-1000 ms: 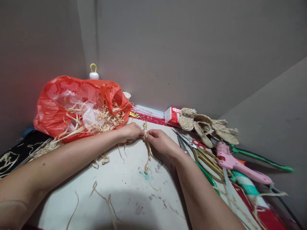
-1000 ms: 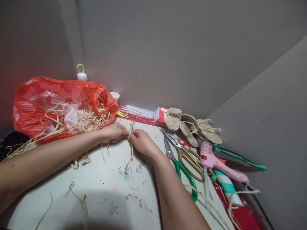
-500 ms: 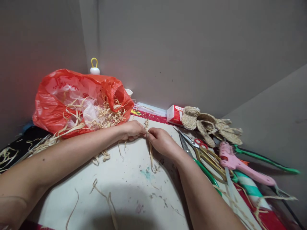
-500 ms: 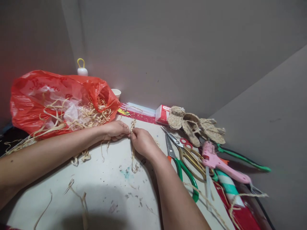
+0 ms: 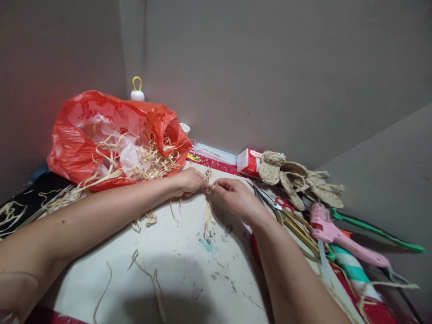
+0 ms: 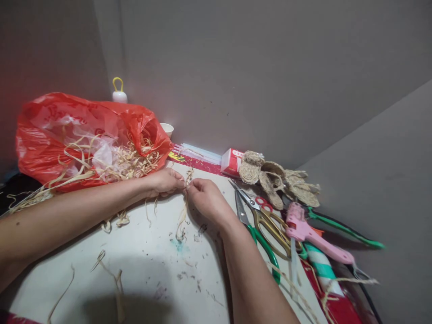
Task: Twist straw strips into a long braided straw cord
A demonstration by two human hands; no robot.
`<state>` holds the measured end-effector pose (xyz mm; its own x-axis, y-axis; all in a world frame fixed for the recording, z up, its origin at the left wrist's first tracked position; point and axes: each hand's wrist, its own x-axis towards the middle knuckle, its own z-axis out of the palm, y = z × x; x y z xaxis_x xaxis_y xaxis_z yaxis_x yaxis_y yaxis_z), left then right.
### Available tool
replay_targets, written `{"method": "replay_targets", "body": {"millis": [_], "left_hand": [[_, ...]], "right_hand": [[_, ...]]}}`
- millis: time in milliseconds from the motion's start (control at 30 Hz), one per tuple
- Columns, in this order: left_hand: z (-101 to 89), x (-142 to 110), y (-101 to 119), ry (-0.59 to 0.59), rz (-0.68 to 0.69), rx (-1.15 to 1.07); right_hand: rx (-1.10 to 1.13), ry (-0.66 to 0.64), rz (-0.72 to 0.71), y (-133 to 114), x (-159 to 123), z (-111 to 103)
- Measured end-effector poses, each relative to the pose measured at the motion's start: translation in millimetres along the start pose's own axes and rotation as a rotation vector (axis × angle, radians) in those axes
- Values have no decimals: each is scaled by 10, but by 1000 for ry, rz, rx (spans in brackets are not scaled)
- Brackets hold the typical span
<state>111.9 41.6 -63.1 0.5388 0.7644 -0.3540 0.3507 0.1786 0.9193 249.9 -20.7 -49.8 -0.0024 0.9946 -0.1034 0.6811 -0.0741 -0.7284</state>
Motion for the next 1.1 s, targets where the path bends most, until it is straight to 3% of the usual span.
{"method": "replay_targets", "body": {"millis": [300, 467, 567, 667, 733, 767, 867, 900, 1000, 1100], "left_hand": [[-88, 3, 23, -123, -108, -265], [-75, 15, -2, -94, -68, -275], [-65, 19, -8, -69, -73, -237], [-78, 3, 2, -83, -73, -249], [-96, -13, 10, -97, -56, -267], [-105, -22, 14, -102, -48, -274], [-128, -41, 27, -131, -46, -289], [-133, -46, 31, -143, -48, -293], [-139, -49, 39, -167, -40, -293], [-140, -39, 34, -186, -28, -274]], "right_hand": [[-396, 132, -85, -139, -46, 226], [-631, 164, -28, -244, -115, 317], [-639, 114, -83, -304, -189, 338], [-412, -248, -236, -331, -258, 211], [-177, -449, -250, -295, -258, 56], [-81, -416, -207, -258, -237, -23], [81, 115, 7, -114, -117, -164], [156, 198, 81, -73, -72, -163], [448, 117, 220, -25, 21, -46], [602, -7, 250, -56, 53, 99]]}}
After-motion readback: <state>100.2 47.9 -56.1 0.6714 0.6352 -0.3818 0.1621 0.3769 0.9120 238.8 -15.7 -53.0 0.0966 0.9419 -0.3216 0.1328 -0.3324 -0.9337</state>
